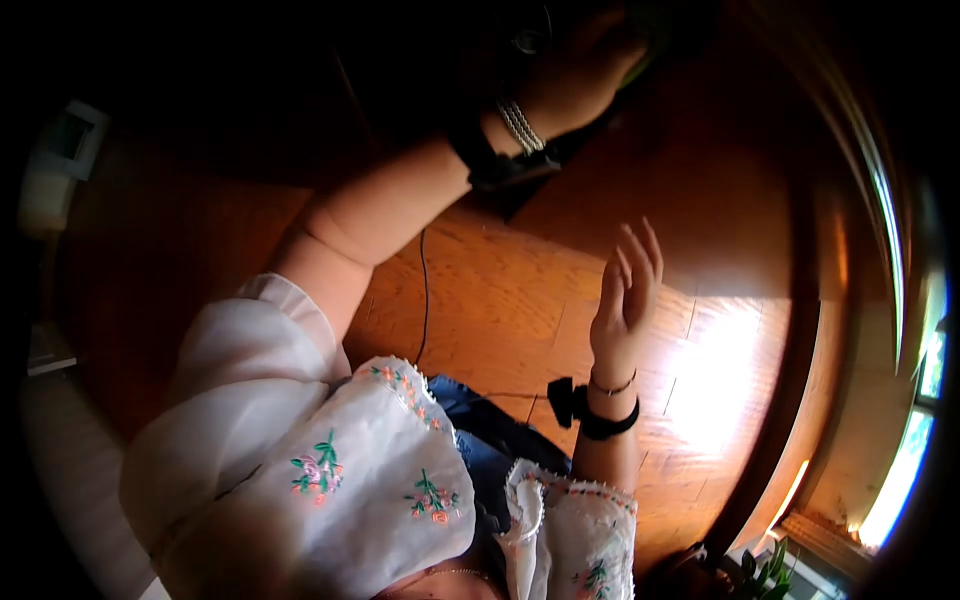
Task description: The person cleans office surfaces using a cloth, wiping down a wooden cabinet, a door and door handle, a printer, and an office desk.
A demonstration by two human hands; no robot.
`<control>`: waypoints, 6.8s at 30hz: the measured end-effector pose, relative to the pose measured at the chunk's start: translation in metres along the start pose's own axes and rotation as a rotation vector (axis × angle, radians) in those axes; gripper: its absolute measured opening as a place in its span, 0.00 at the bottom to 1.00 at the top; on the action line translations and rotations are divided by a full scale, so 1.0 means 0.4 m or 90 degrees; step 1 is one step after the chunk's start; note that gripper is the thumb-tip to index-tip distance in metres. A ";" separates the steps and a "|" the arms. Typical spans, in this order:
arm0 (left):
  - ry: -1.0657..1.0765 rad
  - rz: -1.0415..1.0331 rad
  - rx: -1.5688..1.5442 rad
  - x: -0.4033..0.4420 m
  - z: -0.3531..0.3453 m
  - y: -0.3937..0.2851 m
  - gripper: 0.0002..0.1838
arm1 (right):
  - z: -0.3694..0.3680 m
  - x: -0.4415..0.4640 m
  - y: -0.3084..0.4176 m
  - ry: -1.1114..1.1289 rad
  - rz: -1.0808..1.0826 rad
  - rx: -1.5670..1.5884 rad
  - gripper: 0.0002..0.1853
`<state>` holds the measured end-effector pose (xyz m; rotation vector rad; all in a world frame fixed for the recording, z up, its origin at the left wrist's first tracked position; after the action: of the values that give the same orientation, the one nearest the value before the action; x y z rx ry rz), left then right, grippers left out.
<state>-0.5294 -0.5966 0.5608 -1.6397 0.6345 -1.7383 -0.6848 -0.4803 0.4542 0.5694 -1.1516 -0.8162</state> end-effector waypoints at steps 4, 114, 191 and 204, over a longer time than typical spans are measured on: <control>-0.036 0.041 0.007 -0.130 0.023 0.022 0.19 | 0.014 0.019 0.056 -0.025 0.021 0.009 0.18; 0.617 -0.506 0.841 -0.776 -1.156 0.581 0.26 | 0.371 -0.589 -1.168 -0.769 -0.486 0.484 0.30; 0.037 0.605 -0.372 -0.718 -0.416 0.334 0.23 | 0.180 -0.178 -0.295 0.330 -0.019 -0.181 0.14; -0.049 0.589 -0.068 -0.773 -0.454 0.521 0.19 | 0.194 0.059 0.227 0.336 0.346 -0.563 0.37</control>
<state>-0.6820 -0.5230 0.1822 -1.1572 1.2172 -0.9661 -0.7297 -0.4443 0.5617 -0.2632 -0.3420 -0.5650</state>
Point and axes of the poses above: each hand's wrist, its own x-axis towards the middle knuckle, its own z-axis out of the back of the hand, y = z × x, the point moved 10 cm from there along x, towards the middle knuckle, and after that the axes turned 8 degrees about z, right-handed, at the moved point
